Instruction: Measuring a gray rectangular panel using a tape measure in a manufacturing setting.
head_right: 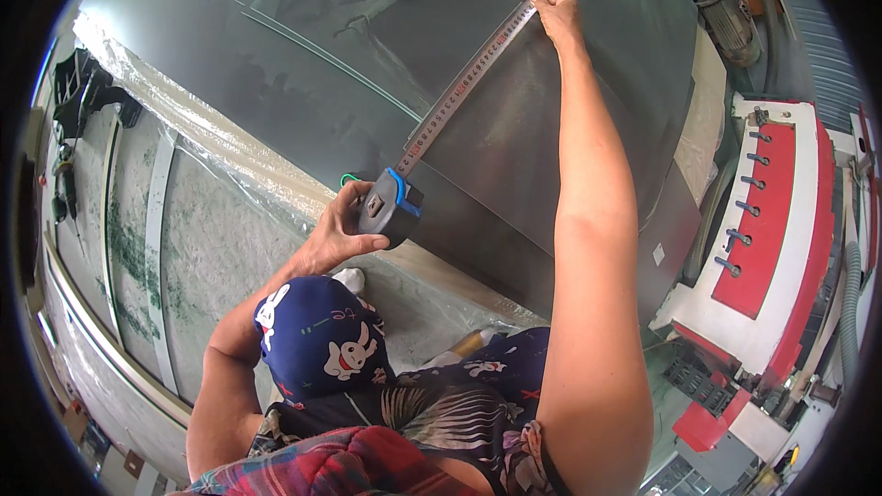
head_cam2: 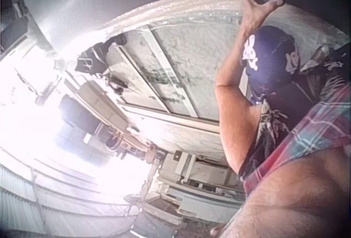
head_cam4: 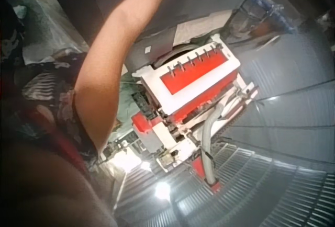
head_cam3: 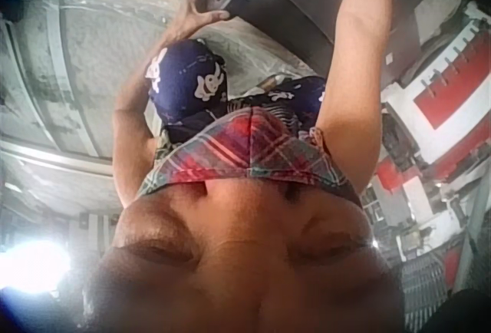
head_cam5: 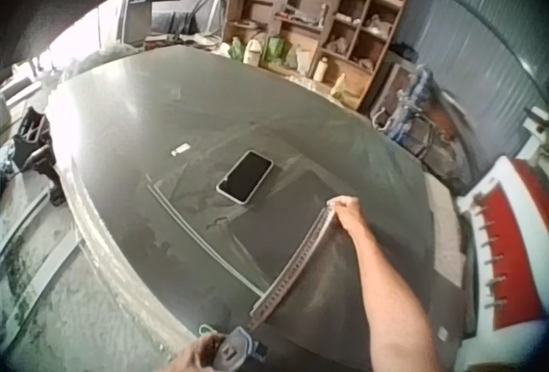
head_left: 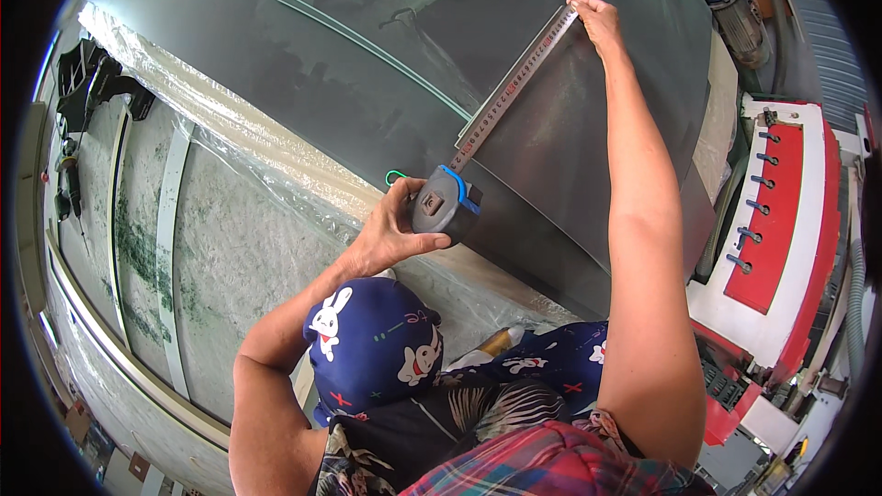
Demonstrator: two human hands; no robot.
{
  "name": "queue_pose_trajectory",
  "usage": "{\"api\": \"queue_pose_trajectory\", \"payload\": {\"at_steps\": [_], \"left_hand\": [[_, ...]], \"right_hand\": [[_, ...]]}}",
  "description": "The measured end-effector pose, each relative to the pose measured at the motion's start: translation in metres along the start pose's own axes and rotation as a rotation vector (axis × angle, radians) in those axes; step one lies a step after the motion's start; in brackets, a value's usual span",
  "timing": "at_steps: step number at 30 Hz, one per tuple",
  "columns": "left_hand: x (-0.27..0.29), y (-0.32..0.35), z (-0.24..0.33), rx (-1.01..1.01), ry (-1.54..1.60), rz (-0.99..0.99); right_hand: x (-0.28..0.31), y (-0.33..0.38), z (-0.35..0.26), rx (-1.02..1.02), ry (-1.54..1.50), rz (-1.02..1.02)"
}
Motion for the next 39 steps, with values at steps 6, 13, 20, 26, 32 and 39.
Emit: {"api": "queue_pose_trajectory", "payload": {"at_steps": [6, 13, 20, 26, 32, 39], "left_hand": [[0.003, 0.006, -0.005, 0.009, 0.094, -0.001], [0.002, 0.006, -0.004, 0.036, 0.115, 0.002], [0.000, 0.004, -0.005, 0.072, 0.177, 0.011], [0.000, 0.004, -0.006, 0.065, 0.229, 0.026], [-0.003, -0.001, -0.006, 0.066, 0.236, 0.033], [-0.006, 0.001, -0.005, 0.096, 0.253, 0.026]], "right_hand": [[-0.005, 0.002, 0.002, -0.013, 0.036, 0.010], [-0.003, 0.007, -0.009, -0.014, 0.110, 0.019], [-0.008, 0.018, -0.018, 0.019, 0.447, 0.034], [-0.015, 0.021, -0.025, 0.101, 0.437, 0.026], [-0.006, 0.025, -0.026, 0.138, 0.467, 0.098], [-0.007, 0.036, -0.040, 0.136, 0.470, 0.120]]}}
Point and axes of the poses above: each hand's wrist, its own y-axis away from the middle knuckle, its own x-axis out of the back of the hand, z = x × y, the point moved 8 cm from there along -y, towards the middle knuckle, and after that the axes turned 1 degree about z, right-handed, at the moved point
